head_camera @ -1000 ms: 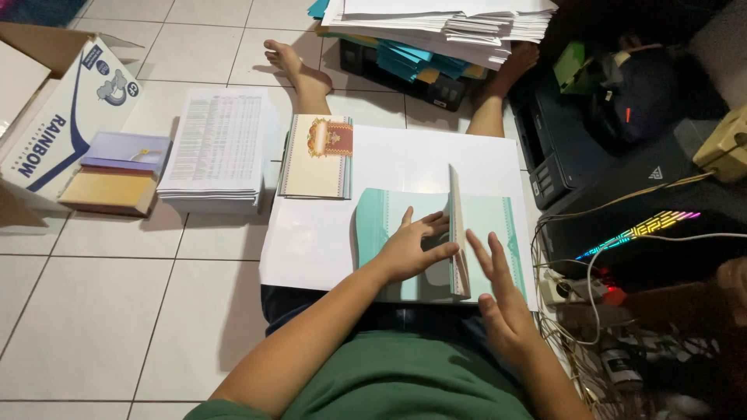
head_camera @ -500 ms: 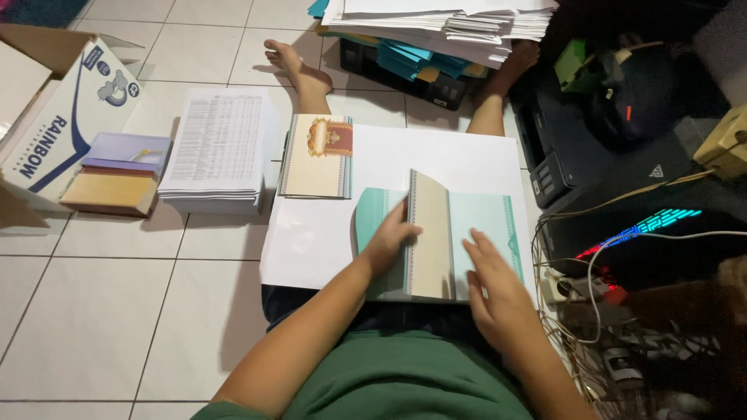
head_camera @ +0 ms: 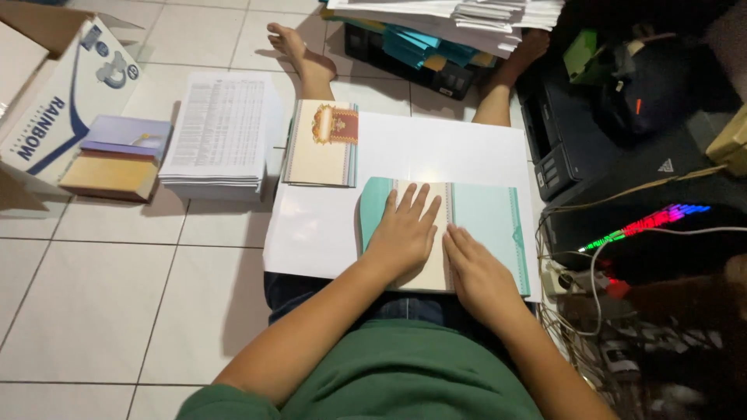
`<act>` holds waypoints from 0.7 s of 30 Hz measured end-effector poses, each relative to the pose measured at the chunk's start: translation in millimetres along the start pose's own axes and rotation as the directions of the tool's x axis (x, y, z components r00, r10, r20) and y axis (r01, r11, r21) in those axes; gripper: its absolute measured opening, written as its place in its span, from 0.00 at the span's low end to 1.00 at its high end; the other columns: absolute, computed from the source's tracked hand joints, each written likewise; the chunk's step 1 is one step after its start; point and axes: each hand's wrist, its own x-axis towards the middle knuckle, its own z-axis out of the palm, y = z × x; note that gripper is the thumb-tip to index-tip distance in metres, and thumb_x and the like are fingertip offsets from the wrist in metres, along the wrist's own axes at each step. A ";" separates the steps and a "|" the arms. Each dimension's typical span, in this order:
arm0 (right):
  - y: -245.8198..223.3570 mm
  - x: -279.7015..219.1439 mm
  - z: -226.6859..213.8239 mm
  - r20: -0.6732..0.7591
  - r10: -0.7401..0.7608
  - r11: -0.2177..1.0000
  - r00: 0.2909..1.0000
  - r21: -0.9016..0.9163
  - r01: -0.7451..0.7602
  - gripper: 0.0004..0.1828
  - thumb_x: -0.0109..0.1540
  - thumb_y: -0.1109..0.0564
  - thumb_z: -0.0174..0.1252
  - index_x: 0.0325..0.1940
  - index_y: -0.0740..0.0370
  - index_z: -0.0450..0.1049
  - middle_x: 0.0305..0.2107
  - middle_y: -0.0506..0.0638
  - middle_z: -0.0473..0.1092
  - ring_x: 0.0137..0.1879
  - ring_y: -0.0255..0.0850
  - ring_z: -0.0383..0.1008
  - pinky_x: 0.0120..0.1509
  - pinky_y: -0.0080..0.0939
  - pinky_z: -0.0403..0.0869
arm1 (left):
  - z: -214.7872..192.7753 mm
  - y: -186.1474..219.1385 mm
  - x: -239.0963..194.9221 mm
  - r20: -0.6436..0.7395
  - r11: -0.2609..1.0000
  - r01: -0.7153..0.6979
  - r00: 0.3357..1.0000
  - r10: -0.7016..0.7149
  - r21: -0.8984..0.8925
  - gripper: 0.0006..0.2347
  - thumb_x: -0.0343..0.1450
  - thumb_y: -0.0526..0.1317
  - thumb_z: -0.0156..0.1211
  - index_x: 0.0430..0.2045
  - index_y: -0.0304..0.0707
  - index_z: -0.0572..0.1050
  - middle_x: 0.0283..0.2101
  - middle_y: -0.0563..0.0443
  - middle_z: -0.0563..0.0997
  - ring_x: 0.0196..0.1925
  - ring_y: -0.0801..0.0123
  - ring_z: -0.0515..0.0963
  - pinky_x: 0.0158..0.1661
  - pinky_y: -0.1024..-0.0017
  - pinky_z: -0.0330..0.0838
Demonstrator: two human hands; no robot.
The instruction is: Folding printed paper sheets and pressing the creases to prepare them as envelopes or brochures.
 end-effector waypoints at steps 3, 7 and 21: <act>17.2 37.2 8.5 0.057 0.004 0.999 0.998 -0.038 -0.002 0.31 0.71 0.49 0.42 0.78 0.58 0.54 0.74 0.58 0.54 0.79 0.52 0.53 0.78 0.55 0.56 | 9.5 -1.8 -1.2 -0.069 0.997 -0.035 0.997 0.039 0.071 0.23 0.76 0.45 0.38 0.67 0.36 0.63 0.69 0.32 0.64 0.74 0.42 0.60 0.68 0.38 0.48; 34.5 70.0 22.4 0.126 0.077 0.997 0.989 0.010 -0.078 0.36 0.72 0.40 0.32 0.80 0.61 0.50 0.76 0.61 0.47 0.82 0.54 0.44 0.82 0.57 0.44 | 1.7 -1.4 0.0 -0.110 0.998 -0.036 0.993 0.041 0.052 0.23 0.77 0.43 0.35 0.66 0.30 0.64 0.67 0.31 0.67 0.72 0.44 0.63 0.68 0.40 0.48; 34.8 50.6 27.2 0.258 0.095 0.995 0.961 -0.029 -0.091 0.39 0.72 0.38 0.26 0.81 0.63 0.41 0.78 0.62 0.38 0.83 0.53 0.36 0.82 0.55 0.40 | -10.8 3.0 1.1 0.015 0.999 0.027 1.000 -0.027 0.041 0.24 0.79 0.42 0.33 0.68 0.23 0.57 0.71 0.28 0.61 0.76 0.44 0.55 0.70 0.42 0.39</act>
